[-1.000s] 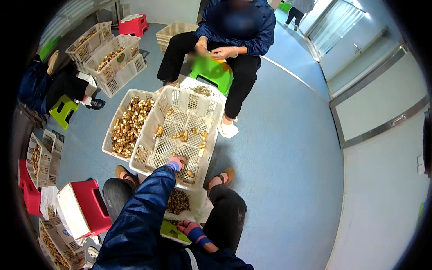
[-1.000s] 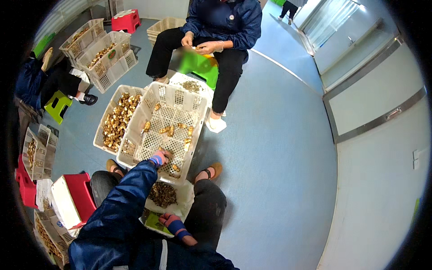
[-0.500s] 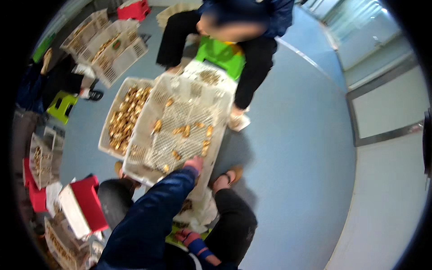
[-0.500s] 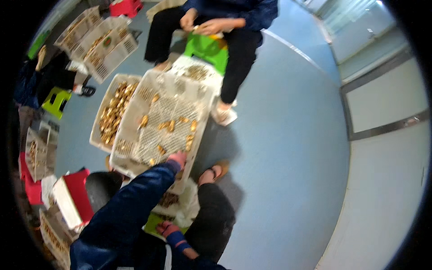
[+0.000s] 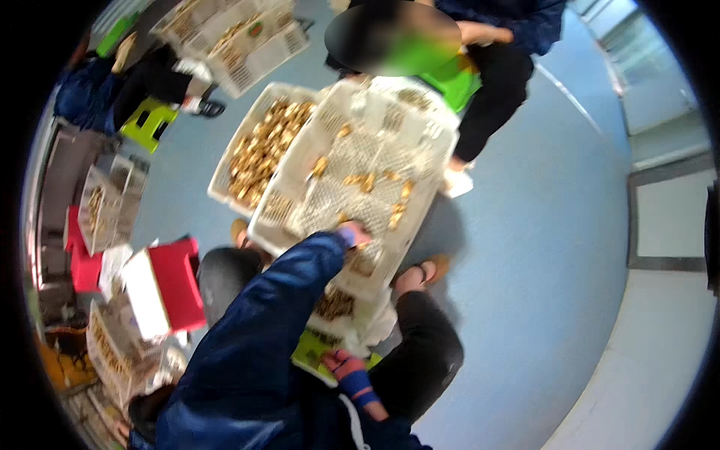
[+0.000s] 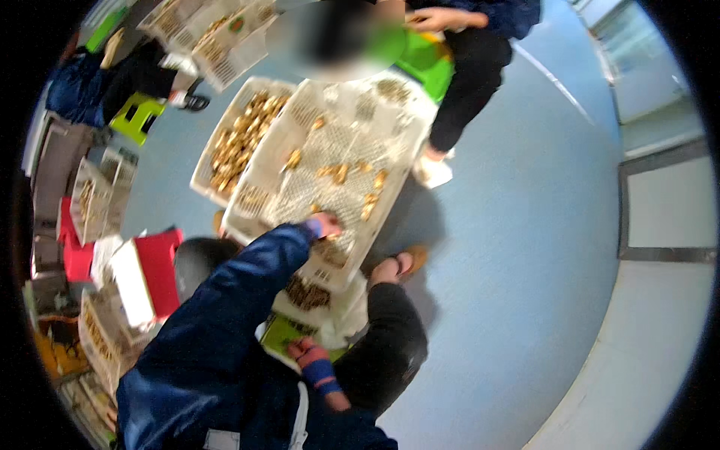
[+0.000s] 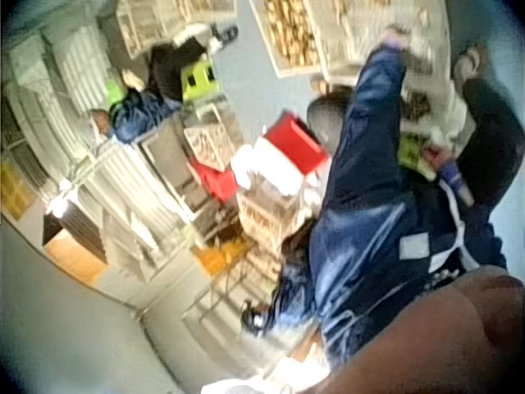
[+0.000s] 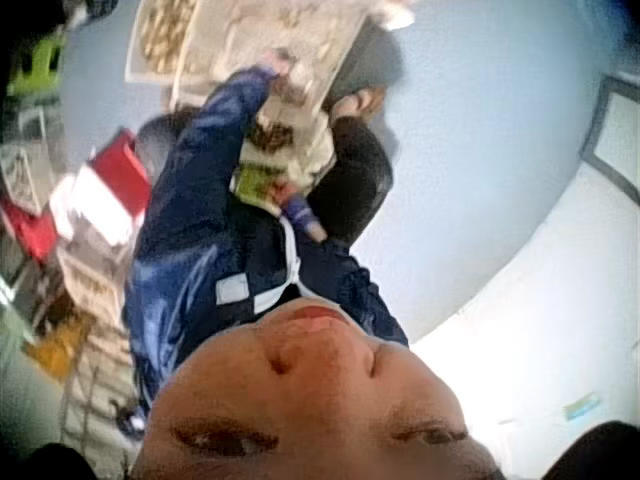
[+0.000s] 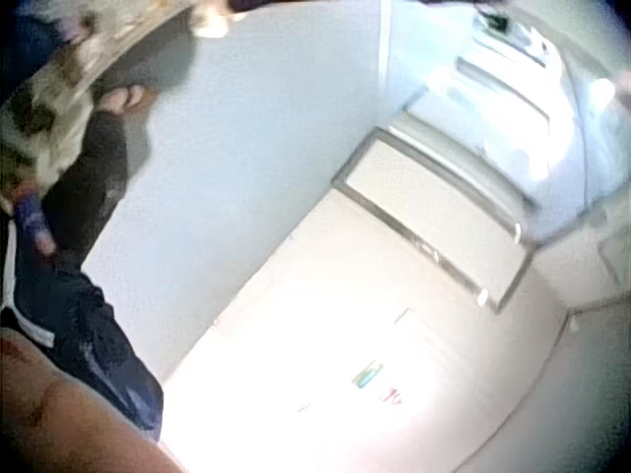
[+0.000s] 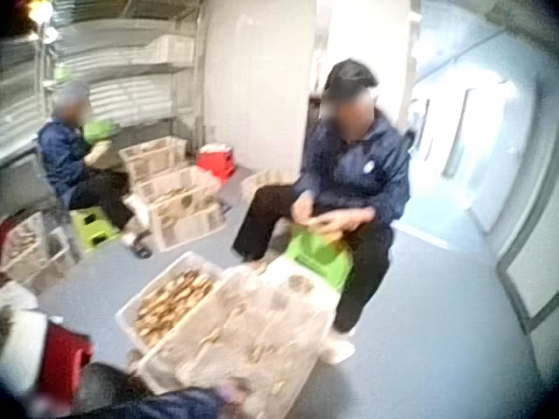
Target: The person peels a ginger root by hand while wearing gloves, placing the skin in a smaller bin and the peeled ginger into a larger white crate.
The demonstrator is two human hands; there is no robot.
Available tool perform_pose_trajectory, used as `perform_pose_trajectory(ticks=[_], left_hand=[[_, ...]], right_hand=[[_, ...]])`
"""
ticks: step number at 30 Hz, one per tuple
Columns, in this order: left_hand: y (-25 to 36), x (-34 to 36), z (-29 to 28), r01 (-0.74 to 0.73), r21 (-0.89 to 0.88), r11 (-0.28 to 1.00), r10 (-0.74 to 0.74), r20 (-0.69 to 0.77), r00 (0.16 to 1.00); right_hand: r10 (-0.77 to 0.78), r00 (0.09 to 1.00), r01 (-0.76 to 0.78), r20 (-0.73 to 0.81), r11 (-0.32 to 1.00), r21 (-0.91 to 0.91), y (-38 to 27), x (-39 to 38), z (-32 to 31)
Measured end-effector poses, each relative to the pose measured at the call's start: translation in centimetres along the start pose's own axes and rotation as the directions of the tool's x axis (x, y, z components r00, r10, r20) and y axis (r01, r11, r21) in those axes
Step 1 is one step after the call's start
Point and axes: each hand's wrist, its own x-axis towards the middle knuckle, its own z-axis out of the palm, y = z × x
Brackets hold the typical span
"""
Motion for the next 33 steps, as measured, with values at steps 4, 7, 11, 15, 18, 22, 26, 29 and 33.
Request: perform_pose_trajectory(ticks=[4,7,11,15,18,22,26,29,33], left_hand=[[0.1,-2.2,-3.0,0.105,-0.018,0.994,-0.104,-0.392,0.914],[-1.7,-2.5,-2.4,0.220,0.249,0.943,-0.170,-0.209,0.963],[-0.3,-0.4,-2.3,0.383,0.286,0.878,-0.386,-0.049,0.921],[-0.2,-2.6,-3.0,0.226,-0.579,0.784,-0.233,0.062,0.970],[3.7,-7.6,-5.2,0.093,-0.960,0.263,0.006,0.098,0.995],[1.3,-14.0,-5.8,0.237,-0.951,-0.200,0.461,0.122,0.879],[2.3,-23.0,-5.7,0.243,-0.919,-0.309,0.522,0.050,0.851],[2.6,-28.6,-4.5,0.165,-0.899,-0.405,0.515,-0.075,0.854],[2.7,-37.5,-4.9,0.247,-0.739,-0.627,0.552,-0.198,0.810]], right_hand=[[0.220,0.962,-0.191,0.165,0.966,-0.172,1.6,1.1,0.8],[0.182,0.963,-0.168,0.199,0.982,-0.085,2.3,1.2,1.6],[0.157,0.974,-0.148,0.162,0.987,-0.067,3.8,2.8,3.0],[0.141,0.980,-0.131,0.140,0.988,-0.081,1.3,2.5,1.0],[0.121,0.987,-0.116,0.110,0.992,-0.050,-0.8,1.8,-0.5],[0.005,0.997,-0.006,0.073,1.000,0.007,-3.6,1.2,-1.4],[-0.471,0.803,0.441,-0.365,0.882,-0.167,-1.3,2.3,-1.1],[-0.188,0.923,0.259,-0.337,0.949,0.178,-0.2,2.4,-2.6],[-0.325,0.872,0.342,-0.366,0.940,-0.020,-2.3,1.7,-2.9]])
